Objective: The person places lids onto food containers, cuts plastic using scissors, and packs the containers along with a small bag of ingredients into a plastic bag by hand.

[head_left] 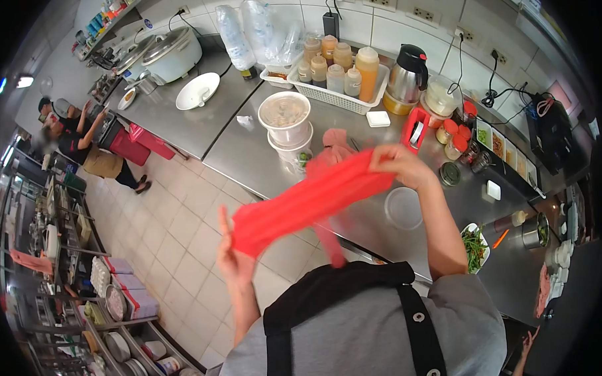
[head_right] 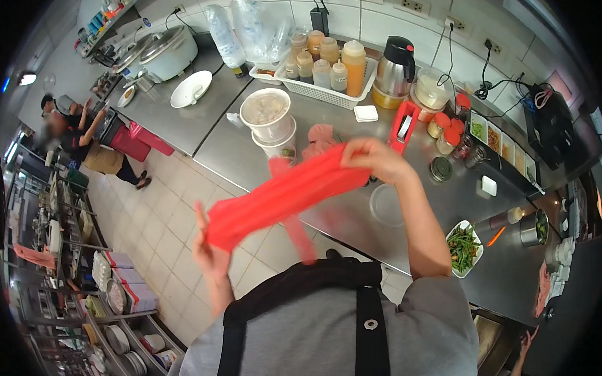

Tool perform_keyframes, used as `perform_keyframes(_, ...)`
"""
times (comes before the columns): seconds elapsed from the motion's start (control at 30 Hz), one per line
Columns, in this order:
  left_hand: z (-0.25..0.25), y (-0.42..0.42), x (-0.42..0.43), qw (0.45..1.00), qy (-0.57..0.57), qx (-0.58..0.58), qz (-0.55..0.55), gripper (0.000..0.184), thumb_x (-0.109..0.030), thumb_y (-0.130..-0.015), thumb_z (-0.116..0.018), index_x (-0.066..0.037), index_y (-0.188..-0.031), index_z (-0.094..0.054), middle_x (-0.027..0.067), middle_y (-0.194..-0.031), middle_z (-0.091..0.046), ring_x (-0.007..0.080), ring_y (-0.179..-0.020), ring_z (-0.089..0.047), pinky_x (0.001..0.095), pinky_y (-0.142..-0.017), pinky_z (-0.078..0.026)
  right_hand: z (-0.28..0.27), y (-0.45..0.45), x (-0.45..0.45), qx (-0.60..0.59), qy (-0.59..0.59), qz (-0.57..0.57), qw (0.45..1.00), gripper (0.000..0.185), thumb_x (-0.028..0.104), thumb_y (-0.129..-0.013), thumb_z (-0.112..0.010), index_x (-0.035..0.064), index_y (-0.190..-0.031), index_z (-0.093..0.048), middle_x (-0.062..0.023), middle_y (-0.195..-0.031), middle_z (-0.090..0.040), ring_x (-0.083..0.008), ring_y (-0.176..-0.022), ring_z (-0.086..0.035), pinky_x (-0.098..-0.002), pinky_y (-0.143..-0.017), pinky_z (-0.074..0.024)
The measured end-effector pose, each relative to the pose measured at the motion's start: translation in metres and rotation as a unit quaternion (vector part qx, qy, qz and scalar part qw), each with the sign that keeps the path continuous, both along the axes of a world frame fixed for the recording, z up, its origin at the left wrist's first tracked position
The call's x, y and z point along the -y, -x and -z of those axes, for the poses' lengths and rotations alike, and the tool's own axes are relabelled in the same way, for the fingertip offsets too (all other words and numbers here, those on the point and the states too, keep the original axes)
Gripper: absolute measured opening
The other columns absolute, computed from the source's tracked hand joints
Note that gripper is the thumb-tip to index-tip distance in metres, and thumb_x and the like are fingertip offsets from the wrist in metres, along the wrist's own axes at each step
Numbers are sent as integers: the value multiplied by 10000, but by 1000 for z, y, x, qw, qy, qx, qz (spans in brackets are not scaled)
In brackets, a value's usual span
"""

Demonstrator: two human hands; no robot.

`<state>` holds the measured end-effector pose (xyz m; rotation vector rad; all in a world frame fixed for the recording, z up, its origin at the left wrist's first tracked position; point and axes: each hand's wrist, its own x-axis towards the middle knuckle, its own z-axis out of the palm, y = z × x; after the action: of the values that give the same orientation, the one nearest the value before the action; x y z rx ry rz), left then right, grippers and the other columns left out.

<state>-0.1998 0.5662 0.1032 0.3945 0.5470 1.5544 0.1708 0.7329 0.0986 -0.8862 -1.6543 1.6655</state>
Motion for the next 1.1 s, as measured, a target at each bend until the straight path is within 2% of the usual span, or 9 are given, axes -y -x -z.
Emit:
perform_keyframes(0.1, 81, 59, -20, 965, -28, -261, 10, 176, 69, -772, -546, -70, -840, -629, 94, -1111, -632, 221, -947, -621, 386, -800, -510, 9, 31, 9, 315, -144, -116, 931, 143, 129, -836, -635, 68, -924, -728, -118, -933, -707, -202, -922, -649, -331, -797, -489)
perform_keyframes(0.2, 84, 2, -31, 556, 77, -821, -102, 181, 13, -820, -554, 29, -957, -671, 192, -1046, -635, 312, -820, -628, 367, -736, -506, 60, 54, -19, 431, -156, -92, 884, 160, 195, -868, -614, 69, -883, -711, -101, -916, -694, -201, -836, -643, -322, -807, -467)
perform_keyframes(0.3, 137, -20, -37, 571, 38, -790, -219, 179, -21, -788, -585, 43, -938, -659, 240, -930, -617, 410, -775, -620, 435, -709, -512, 51, 73, -45, 471, -150, -117, 861, 265, 311, -876, -606, 63, -876, -702, -91, -866, -700, -203, -809, -644, -313, -784, -469)
perform_keyframes(0.43, 109, -32, -26, 580, 139, -798, -89, 253, -77, -817, -595, 28, -1040, -649, 265, -1084, -587, 416, -879, -625, 456, -745, -516, 80, 98, -135, 254, -128, 118, 951, 391, 386, -935, -512, 19, -950, -645, -99, -799, -692, -204, -725, -646, -336, -679, -509)
perform_keyframes(0.5, 95, -34, -25, 577, 196, -792, -24, 287, -83, -834, -602, 1, -1105, -645, 262, -1146, -571, 376, -967, -621, 425, -760, -518, 80, 125, -162, 289, 15, 136, 948, 397, 356, -965, -462, -9, -1044, -598, -133, -842, -685, -214, -675, -652, -320, -601, -521)
perform_keyframes(0.63, 122, -33, -13, 594, 95, -786, -143, 346, -50, -778, -612, 10, -1118, -637, 283, -1353, -435, 390, -958, -633, 422, -791, -529, 101, 161, -182, 267, 191, 125, 936, 422, 302, -1009, -367, -56, -1194, -492, -177, -888, -671, -221, -584, -660, -287, -472, -523)
perform_keyframes(0.7, 127, -37, -3, 558, 53, -809, -178, 406, -24, -764, -597, -20, -1169, -628, 256, -1443, -363, 372, -1012, -626, 413, -808, -528, 119, 162, -192, 174, 189, 83, 963, 432, 297, -1014, -362, -70, -1213, -476, -179, -889, -671, -221, -597, -671, -275, -470, -524)
perform_keyframes(0.8, 108, -49, 6, 629, 101, -768, -62, 507, -1, -750, -562, -68, -1252, -590, 196, -1519, -282, 382, -1058, -610, 416, -837, -520, 118, 164, -193, 140, 174, 76, 972, 418, 265, -1012, -375, -84, -1225, -463, -177, -889, -672, -217, -618, -678, -271, -487, -538)
perform_keyframes(1.1, 104, -55, -35, 671, 78, -736, -39, 650, -66, -717, -625, -9, -1340, -449, 250, -1324, -461, 409, -1145, -541, 422, -938, -473, 37, 157, -207, 151, 103, 59, 981, 329, 148, -989, -420, -78, -1227, -448, -163, -956, -644, -213, -677, -681, -280, -563, -572)
